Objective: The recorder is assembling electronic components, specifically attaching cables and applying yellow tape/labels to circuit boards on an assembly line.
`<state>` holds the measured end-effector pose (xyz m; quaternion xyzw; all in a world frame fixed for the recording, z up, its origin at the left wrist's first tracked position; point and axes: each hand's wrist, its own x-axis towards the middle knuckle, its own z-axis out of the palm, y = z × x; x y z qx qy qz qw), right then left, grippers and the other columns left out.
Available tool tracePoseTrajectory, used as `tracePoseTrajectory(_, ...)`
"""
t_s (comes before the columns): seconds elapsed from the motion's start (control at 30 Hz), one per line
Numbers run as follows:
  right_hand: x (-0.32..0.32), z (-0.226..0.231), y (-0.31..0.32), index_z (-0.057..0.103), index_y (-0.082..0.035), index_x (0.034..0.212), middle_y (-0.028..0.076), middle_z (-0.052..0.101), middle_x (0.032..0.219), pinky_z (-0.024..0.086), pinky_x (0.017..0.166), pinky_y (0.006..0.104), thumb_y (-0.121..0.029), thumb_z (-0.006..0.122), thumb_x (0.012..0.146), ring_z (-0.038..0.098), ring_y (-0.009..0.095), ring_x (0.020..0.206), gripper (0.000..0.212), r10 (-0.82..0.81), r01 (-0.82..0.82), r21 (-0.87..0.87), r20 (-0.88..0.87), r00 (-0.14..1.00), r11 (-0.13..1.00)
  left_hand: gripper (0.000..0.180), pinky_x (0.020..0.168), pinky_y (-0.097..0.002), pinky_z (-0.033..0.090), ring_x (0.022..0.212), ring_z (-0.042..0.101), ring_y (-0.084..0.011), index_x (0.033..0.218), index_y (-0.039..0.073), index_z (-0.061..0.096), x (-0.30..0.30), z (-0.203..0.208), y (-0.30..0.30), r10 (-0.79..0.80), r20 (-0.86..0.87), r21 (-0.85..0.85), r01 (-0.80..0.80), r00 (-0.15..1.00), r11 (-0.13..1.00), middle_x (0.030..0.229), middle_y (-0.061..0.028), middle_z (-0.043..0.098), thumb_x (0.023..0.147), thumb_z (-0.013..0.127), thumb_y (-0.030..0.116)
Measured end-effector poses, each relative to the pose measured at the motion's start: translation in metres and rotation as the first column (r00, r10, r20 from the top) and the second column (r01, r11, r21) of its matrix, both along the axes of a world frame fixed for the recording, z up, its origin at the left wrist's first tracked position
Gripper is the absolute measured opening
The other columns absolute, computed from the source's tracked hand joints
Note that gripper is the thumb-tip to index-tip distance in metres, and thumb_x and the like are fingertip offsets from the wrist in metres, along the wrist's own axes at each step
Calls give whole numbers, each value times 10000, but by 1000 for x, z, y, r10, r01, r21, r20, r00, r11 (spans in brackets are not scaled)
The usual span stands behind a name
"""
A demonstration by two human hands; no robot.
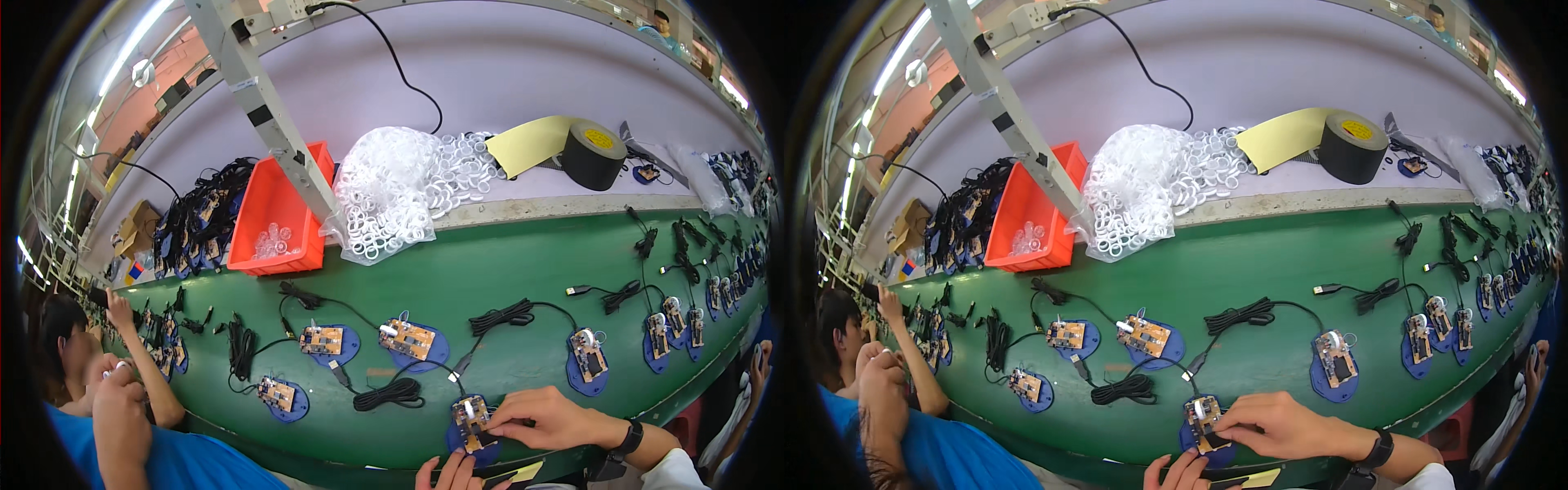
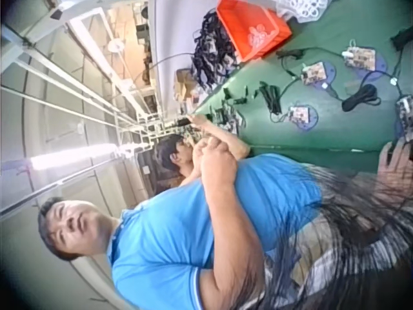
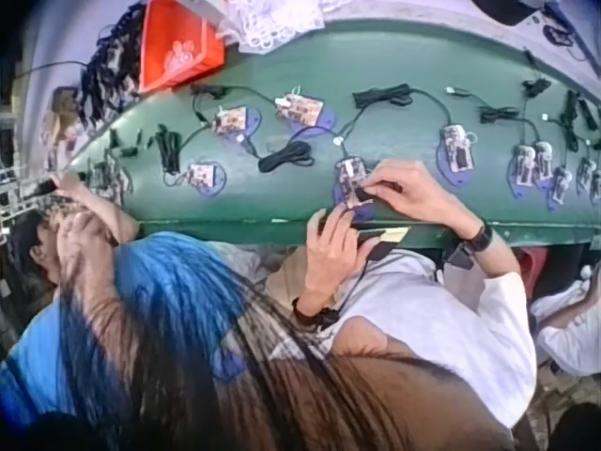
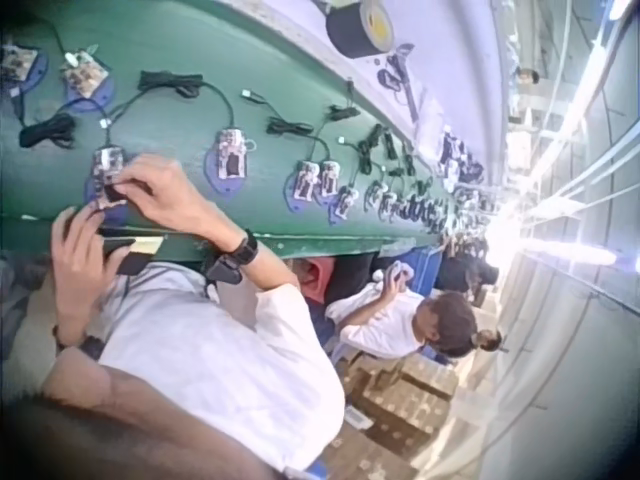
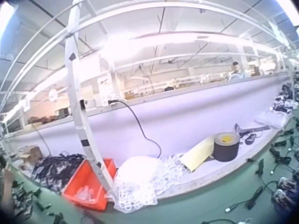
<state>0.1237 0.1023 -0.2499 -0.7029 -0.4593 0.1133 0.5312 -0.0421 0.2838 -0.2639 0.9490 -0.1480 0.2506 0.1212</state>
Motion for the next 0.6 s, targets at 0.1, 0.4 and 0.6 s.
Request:
tracePoseTrajectory(0.1, -8, -11, 8, 757, -15, 1110, 110, 744, 930, 556, 647, 345, -20, 766, 941, 689, 227, 753, 170, -34, 32, 66, 30, 999, 997, 447, 994, -598, 527, 1108, 702, -417, 875, -8, 610, -1, -5, 0, -52, 90, 17, 51, 995, 999, 1169, -255, 706, 1000, 725, 406)
tracePoseTrajectory(0.4, -9, -10, 4, 757, -3, 1083, 111, 752, 906, 553, 630, 364, -17, 778, 923, 686, 245, 749, 162, -63, 63, 2, 67, 996, 998, 442, 958, -579, 556, 1093, 710, -413, 878, 1, 620, 4, -5, -1, -94, 105, 5, 94, 990, 996, 1197, -252, 704, 989, 732, 414)
tracePoseTrajectory(0.6, -10, -11, 4, 762, 1, 1062, 114, 751, 899, 567, 671, 382, -5, 778, 909, 695, 269, 779, 154, -73, 71, 20, 131, 989, 997, 453, 922, -558, 527, 1107, 671, -393, 1012, -25, 682, 8, -2, -3, -98, 37, 23, 97, 994, 995, 1279, -231, 682, 980, 726, 424)
